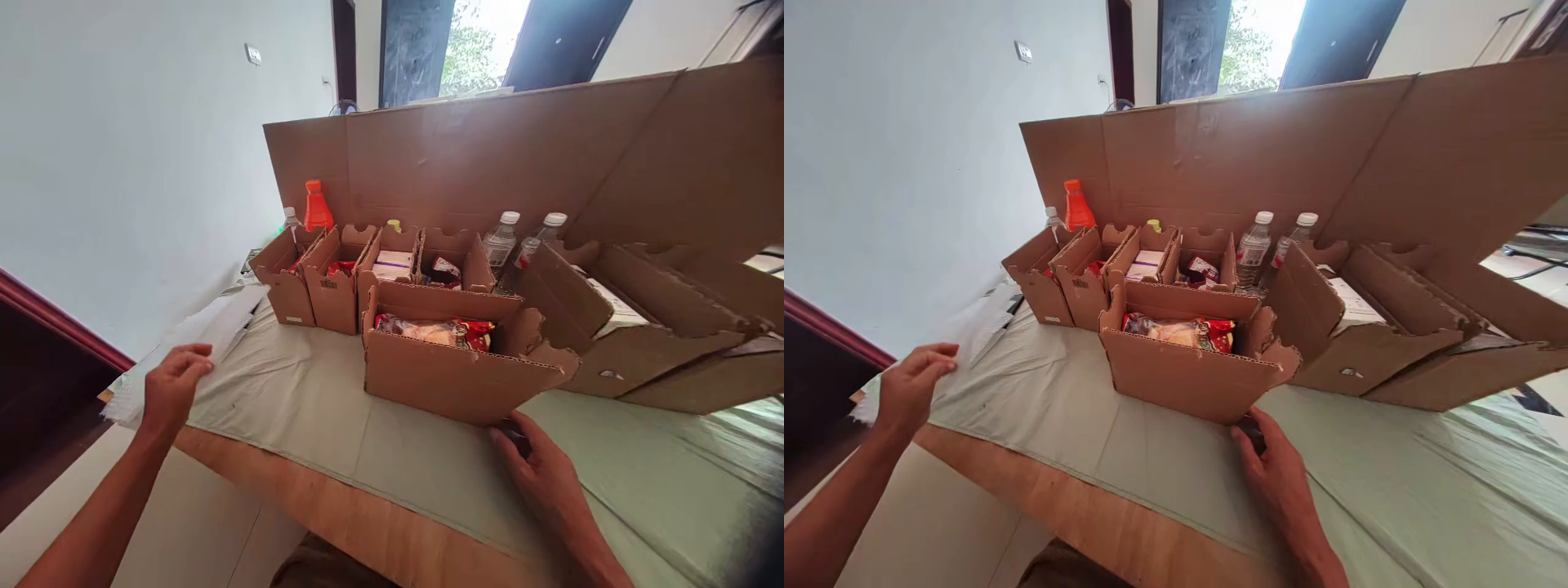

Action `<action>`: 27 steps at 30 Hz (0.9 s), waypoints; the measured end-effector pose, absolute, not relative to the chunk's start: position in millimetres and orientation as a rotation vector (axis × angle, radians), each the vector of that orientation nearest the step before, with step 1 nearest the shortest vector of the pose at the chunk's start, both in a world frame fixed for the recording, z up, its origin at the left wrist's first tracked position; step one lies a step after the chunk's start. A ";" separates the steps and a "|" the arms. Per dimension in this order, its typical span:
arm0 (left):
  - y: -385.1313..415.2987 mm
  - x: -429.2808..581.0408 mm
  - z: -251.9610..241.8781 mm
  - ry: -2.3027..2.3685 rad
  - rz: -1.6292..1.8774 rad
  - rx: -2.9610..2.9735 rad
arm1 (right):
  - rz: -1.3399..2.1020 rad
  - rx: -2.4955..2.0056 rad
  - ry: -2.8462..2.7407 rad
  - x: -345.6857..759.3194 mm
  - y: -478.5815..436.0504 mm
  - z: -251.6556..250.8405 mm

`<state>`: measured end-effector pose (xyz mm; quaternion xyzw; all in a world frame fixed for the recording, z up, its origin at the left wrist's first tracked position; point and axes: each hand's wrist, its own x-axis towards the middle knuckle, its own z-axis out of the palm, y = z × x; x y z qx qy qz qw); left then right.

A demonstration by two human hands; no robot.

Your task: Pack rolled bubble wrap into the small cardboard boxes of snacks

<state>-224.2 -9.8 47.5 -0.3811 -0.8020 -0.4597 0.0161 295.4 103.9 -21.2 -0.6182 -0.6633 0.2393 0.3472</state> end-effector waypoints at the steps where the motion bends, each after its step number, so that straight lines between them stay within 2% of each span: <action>1: -20.1 -207.3 43.6 -2.453 -1.459 -1.329 | 0.592 -1.615 -1.685 301.1 98.8 -18.5; 6: -59.3 -114.2 -8.4 -1.723 -1.187 -2.249 | 0.430 -1.585 -1.573 316.7 47.8 -18.2; 9: -59.8 -59.4 -51.1 -1.096 -1.188 -2.442 | 0.516 -1.406 -1.704 306.0 18.1 -27.5; 11: -57.4 -28.8 -66.2 -0.955 -1.173 -2.518 | 0.660 -1.363 -1.760 295.6 4.8 -29.8; 16: -62.6 13.1 -35.1 -1.220 -1.230 -2.677 | 1.022 -1.465 -1.537 283.4 -8.0 -15.2; 21: -57.8 31.7 -9.3 -1.440 -1.353 -2.576 | 1.136 -1.443 -1.523 289.5 -2.4 -4.1; 24: -57.5 38.9 -14.0 -1.516 -1.291 -2.607 | 1.028 -1.465 -1.602 294.1 7.5 -8.0; 27: -58.4 37.3 -14.1 -1.563 -1.197 -2.687 | 0.591 -1.485 -1.759 300.7 20.3 -14.2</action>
